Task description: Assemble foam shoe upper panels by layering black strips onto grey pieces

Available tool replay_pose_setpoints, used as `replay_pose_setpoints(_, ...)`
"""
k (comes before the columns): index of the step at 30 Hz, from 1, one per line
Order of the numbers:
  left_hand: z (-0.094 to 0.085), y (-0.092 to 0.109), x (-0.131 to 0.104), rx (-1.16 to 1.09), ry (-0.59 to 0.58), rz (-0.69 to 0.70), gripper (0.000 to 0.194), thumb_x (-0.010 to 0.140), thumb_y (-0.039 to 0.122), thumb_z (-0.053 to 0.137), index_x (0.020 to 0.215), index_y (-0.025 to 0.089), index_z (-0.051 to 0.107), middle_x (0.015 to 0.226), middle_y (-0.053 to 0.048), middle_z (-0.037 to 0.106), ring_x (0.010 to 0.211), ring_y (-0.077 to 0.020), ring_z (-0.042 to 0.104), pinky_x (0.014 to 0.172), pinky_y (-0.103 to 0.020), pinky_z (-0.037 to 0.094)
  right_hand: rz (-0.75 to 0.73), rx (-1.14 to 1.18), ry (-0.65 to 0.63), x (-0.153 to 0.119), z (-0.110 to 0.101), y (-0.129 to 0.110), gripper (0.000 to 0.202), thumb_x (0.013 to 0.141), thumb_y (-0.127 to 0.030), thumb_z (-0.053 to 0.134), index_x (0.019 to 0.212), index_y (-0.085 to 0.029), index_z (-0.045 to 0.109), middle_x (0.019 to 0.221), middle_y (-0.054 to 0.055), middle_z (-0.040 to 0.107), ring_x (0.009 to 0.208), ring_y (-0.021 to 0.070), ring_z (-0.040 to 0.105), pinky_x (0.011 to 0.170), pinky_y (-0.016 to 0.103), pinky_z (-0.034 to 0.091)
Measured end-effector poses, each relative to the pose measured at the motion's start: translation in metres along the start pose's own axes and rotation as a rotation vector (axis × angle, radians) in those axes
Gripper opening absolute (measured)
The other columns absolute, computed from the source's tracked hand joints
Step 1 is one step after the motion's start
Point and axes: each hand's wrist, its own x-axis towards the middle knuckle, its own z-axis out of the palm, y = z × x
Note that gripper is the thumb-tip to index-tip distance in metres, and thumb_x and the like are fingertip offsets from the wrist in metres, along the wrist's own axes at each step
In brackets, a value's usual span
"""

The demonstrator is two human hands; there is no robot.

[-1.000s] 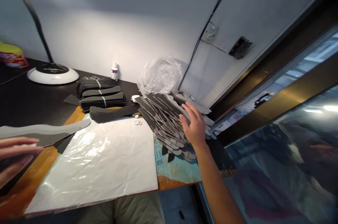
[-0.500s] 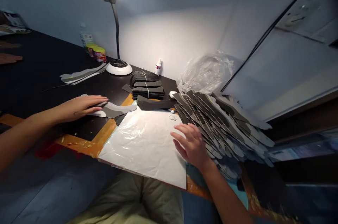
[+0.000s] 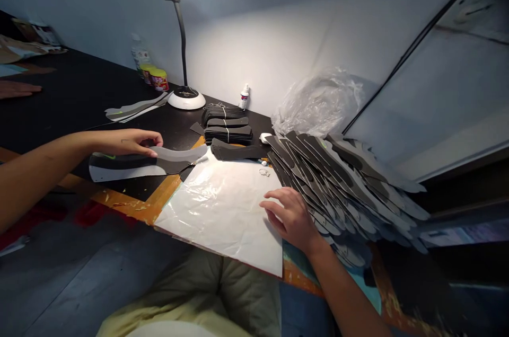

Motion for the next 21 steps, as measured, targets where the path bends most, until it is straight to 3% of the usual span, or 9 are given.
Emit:
replay_pose_setpoints(6,-0.016,0.012,-0.006,-0.096,0.036,0.041,0.078,0.071,0.082,0.075,0.106,0.013,0.061,0.090,-0.002,0.063,0.082,-0.0143,0.051,0.071,-0.020,0.044,-0.018,0.021,0.010,0.002,0.000,-0.002,0.023,0.098,-0.008,0.057,0.112,-0.023,0.066,0.109,0.007,0.073,0.102,0.0238,0.066,0.097,0.042,0.051)
replay_pose_setpoints(9,-0.005,0.037,-0.007,-0.162,0.045,0.147,0.073,0.076,0.076,0.077,0.108,0.012,0.062,0.091,-0.003,0.066,0.082,-0.0141,0.054,0.070,-0.020,0.047,0.011,0.009,0.059,0.004,-0.003,-0.005,0.024,0.099,-0.009,0.057,0.117,-0.024,0.064,0.107,0.006,0.072,0.100,0.0232,0.066,0.094,0.040,0.051)
replay_pose_setpoints(12,0.027,0.074,0.000,-0.127,-0.058,0.298,0.060,0.085,0.068,0.073,0.109,0.013,0.066,0.090,-0.003,0.067,0.080,-0.0149,0.056,0.068,-0.021,0.047,0.046,-0.025,0.133,0.004,-0.006,-0.008,0.027,0.100,-0.011,0.058,0.122,-0.025,0.061,0.108,0.007,0.070,0.100,0.0236,0.065,0.093,0.040,0.051)
replay_pose_setpoints(16,0.084,0.116,0.026,-0.059,-0.126,0.406,0.045,0.087,0.060,0.072,0.106,0.019,0.071,0.090,-0.002,0.068,0.079,-0.0158,0.059,0.065,-0.021,0.046,0.065,-0.044,0.170,0.002,-0.008,-0.008,0.031,0.099,-0.011,0.058,0.126,-0.025,0.058,0.110,0.008,0.069,0.102,0.0246,0.064,0.094,0.041,0.050)
replay_pose_setpoints(19,0.118,0.129,0.049,0.048,-0.132,0.522,0.044,0.094,0.061,0.064,0.107,0.020,0.071,0.088,-0.003,0.070,0.074,-0.0168,0.063,0.062,-0.023,0.047,0.087,-0.018,0.143,0.000,-0.006,-0.005,0.030,0.097,-0.012,0.058,0.124,-0.026,0.058,0.109,0.007,0.069,0.101,0.0245,0.064,0.092,0.041,0.050)
replay_pose_setpoints(21,0.129,0.131,0.061,0.088,-0.096,0.585,0.044,0.098,0.060,0.058,0.110,0.021,0.073,0.097,-0.006,0.072,0.083,-0.0195,0.066,0.071,-0.026,0.051,0.105,0.000,0.128,0.000,-0.003,-0.003,0.027,0.097,-0.013,0.057,0.120,-0.025,0.060,0.109,0.007,0.069,0.100,0.0242,0.064,0.091,0.040,0.050)
